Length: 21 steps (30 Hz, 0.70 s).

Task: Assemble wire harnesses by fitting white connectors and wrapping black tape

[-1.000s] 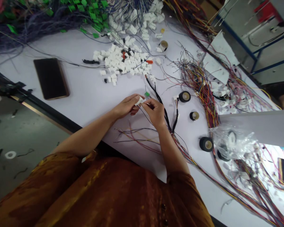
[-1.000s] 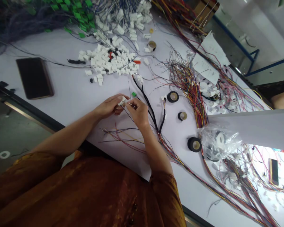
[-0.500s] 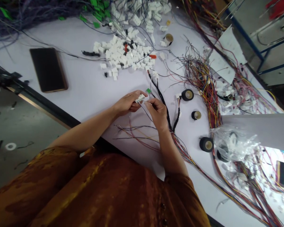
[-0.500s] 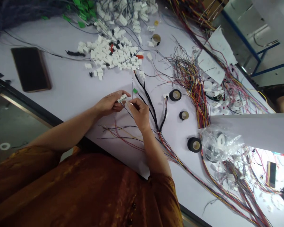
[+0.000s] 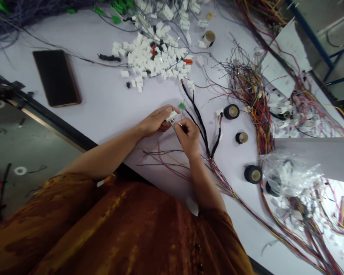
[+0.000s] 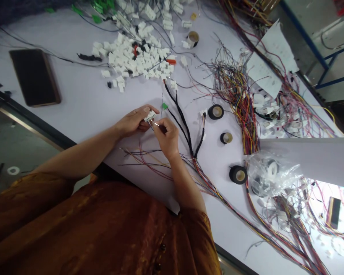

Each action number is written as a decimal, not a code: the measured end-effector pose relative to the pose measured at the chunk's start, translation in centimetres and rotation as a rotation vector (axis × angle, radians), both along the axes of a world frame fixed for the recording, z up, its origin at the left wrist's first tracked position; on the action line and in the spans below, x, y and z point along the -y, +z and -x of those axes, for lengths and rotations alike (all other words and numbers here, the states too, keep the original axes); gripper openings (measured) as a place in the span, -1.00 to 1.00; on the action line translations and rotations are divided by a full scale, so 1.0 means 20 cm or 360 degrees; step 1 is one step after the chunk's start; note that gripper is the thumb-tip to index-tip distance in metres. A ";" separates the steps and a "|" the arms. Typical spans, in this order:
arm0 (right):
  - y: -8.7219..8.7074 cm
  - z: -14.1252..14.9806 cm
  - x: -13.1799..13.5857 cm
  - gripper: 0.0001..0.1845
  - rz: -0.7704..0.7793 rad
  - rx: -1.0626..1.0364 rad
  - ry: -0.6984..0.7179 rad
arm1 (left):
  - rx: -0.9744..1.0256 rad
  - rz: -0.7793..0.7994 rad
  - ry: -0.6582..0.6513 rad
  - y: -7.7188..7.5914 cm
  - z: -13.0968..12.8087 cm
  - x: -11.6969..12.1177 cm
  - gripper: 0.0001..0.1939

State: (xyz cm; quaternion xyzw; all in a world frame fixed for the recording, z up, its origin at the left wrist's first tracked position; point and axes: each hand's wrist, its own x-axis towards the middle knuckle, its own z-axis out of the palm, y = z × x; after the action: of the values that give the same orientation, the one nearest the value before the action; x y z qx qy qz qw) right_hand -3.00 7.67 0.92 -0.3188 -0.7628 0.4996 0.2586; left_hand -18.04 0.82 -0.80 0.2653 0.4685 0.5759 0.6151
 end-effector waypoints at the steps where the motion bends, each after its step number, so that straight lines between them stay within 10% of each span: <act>1: -0.01 0.00 0.00 -0.79 0.0021 -0.0013 -0.0002 | -0.0029 -0.0036 -0.0016 0.00 0.00 0.00 -0.64; 14: -0.07 0.00 0.01 -0.80 -0.0014 -0.0150 0.0006 | -0.0726 -0.0329 0.0036 -0.04 -0.02 -0.01 -0.55; 21: -0.08 -0.01 0.01 -0.86 0.0176 -0.0146 0.0005 | -0.0579 -0.0212 0.0076 -0.04 -0.03 0.00 -0.54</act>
State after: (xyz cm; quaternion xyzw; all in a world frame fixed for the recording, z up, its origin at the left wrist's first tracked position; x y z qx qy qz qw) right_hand -2.81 7.54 -0.76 -0.3083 -0.7219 0.5555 0.2743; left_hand -17.36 0.79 -1.54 0.3939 0.5389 0.5628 0.4875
